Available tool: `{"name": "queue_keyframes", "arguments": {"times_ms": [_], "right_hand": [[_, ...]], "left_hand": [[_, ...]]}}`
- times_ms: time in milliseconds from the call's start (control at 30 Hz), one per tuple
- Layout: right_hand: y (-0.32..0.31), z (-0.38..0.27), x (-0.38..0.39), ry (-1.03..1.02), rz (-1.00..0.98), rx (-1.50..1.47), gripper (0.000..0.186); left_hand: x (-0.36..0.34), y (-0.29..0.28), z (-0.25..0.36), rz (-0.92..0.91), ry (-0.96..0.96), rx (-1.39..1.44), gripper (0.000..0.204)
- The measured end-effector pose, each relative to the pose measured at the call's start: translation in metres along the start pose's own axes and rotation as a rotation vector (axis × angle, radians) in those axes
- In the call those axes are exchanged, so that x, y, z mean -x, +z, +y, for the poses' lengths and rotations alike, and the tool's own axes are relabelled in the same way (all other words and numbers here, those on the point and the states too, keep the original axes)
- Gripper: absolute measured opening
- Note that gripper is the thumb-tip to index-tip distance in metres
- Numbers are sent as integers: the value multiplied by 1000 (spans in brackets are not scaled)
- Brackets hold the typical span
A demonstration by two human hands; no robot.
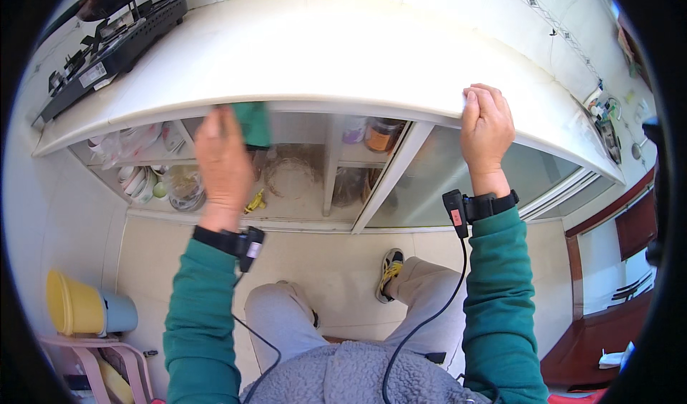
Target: The person wipes the glass door and frame of a kitchen cabinet using a green cloth. They clean the top edge, side frame, and glass surface in repeated passes.
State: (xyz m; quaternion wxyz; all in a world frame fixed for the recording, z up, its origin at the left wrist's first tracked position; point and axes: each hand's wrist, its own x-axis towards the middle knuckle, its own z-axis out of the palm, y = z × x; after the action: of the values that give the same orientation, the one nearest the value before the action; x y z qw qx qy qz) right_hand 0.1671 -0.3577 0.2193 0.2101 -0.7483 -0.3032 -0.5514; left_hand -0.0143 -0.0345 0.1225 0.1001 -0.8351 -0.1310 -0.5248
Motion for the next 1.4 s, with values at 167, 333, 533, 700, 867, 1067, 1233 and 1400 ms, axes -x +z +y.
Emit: {"name": "queue_keyframes", "arguments": {"times_ms": [167,333,533,700,867,1067,1233,1400], "right_hand": [[1,-1,0,-4,9,16,13],[1,-3,-1,1,2,17,14],[0,-2,-1,2,-3,16,12],[0,0,-1,-12,4,12,12],[1,-1,-1,-23,0,36,11],[1,-1,-2,-25,24,6,11],[-1,-2,-1,-13,-12,13,12],[0,-2,-2,-19,10,11,12]], "left_hand": [[2,-16,-91,-73,-444,-181,40],[-4,-7,-39,-163,-418,-100,38],[-13,-3,91,-43,-24,240,33],[-6,-3,45,-123,36,34,41],[10,-5,-67,-89,-375,-239,34],[13,-23,-77,-263,-612,97,46],[10,-34,-11,-252,-398,112,71],[-6,-38,10,-339,-346,86,79]]}}
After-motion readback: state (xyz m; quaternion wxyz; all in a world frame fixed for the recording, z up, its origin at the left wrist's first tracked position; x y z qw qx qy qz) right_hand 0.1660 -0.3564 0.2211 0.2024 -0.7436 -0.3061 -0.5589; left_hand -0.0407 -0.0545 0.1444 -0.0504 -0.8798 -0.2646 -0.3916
